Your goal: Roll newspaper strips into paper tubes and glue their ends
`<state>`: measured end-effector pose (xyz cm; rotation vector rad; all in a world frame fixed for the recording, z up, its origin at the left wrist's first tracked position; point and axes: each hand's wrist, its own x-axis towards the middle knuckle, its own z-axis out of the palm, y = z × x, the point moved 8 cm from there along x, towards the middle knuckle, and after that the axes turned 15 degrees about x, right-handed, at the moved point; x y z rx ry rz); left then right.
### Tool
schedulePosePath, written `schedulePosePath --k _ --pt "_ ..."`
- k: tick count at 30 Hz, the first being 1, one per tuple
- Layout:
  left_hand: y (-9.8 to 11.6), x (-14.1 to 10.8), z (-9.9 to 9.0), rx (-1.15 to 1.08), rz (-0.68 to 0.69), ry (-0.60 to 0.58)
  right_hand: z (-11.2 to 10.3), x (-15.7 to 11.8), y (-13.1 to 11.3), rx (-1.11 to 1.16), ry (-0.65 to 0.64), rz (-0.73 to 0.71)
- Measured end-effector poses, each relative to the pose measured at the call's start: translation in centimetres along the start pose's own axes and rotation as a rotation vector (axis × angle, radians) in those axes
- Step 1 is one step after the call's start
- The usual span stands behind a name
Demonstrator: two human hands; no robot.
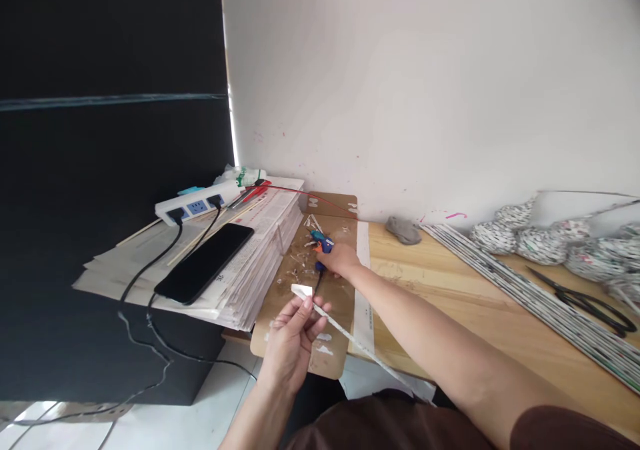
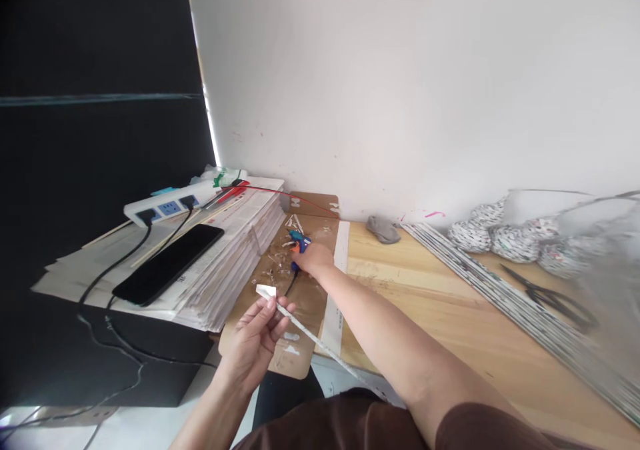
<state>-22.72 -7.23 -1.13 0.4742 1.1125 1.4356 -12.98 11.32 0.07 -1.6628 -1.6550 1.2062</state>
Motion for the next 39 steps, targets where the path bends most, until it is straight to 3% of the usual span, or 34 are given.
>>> schedulePosePath --k 4,10,13,17,25,32,39 --pt "0.3 0.3 -0.3 -0.015 0.014 0.007 -0.4 -0.7 1.0 0.214 -0.039 0.037" --pt "1.6 0.8 -0.5 -0.042 0.070 0.019 -2.2 -3.1 1.5 0.527 -0.033 -0.022" --pt "2.5 0.9 0.0 -0.021 0.092 0.003 -3.8 -5.0 0.5 0.663 -0.073 -0.107" --pt "3.7 0.9 1.2 0.034 0.127 -0.042 -5.6 -9.1 -2.0 0.757 -0.251 -0.260" --pt "5.4 1.1 3.8 0.096 0.190 -0.077 -8.5 -16.0 -2.8 0.554 -0.336 -0.325" --pt "5.5 0.8 6.2 0.135 0.222 -0.114 -9.7 -17.8 -2.2 0.246 -0.215 -0.463" --pt "5.5 0.4 7.4 0.155 0.251 -0.101 -10.3 -19.1 -3.1 0.093 -0.167 -0.625"
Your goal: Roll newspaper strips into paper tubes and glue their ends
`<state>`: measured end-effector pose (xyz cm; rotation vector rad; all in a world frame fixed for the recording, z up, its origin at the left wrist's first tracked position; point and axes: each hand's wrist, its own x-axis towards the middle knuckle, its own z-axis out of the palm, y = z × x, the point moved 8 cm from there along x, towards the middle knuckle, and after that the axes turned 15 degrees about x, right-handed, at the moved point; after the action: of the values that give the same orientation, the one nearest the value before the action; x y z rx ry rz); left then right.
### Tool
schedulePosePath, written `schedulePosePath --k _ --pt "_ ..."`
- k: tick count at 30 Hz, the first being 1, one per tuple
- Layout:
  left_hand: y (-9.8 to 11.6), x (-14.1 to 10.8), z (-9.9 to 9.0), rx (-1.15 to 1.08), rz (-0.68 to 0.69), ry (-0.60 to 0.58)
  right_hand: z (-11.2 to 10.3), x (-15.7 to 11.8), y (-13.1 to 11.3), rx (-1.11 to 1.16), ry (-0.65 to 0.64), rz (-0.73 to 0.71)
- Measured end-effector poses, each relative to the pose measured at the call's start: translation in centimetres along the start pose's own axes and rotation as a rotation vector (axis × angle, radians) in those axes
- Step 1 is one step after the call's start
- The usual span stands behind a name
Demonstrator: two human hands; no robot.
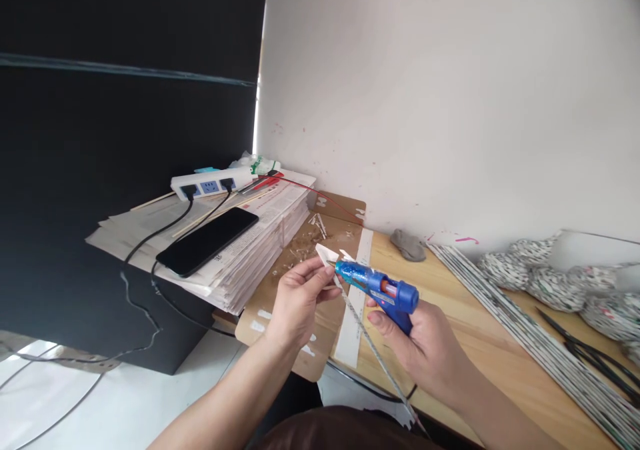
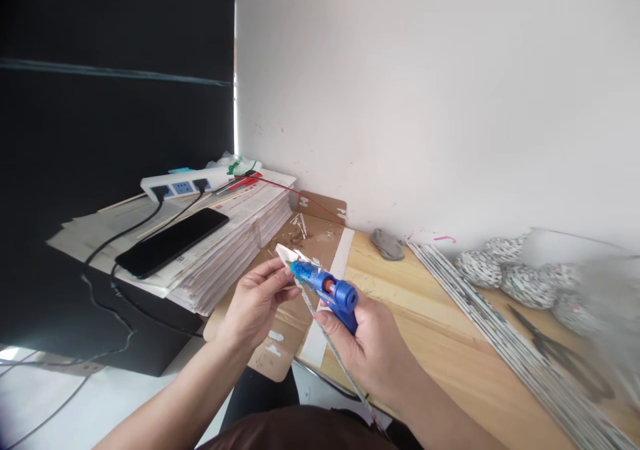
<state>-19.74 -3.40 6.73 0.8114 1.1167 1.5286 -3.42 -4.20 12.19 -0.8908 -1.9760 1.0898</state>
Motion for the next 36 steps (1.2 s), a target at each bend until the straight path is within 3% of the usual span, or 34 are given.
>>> schedulePosePath --k 26,36 --pt "-0.56 -0.33 0.20 0.007 -0.007 0.024 -0.31 -0.61 0.61 -0.178 0.042 -0.046" --pt "-0.63 -0.40 -0.31 -0.015 -0.022 0.011 -0.07 -0.21 0.64 -0.108 0.060 -0.043"
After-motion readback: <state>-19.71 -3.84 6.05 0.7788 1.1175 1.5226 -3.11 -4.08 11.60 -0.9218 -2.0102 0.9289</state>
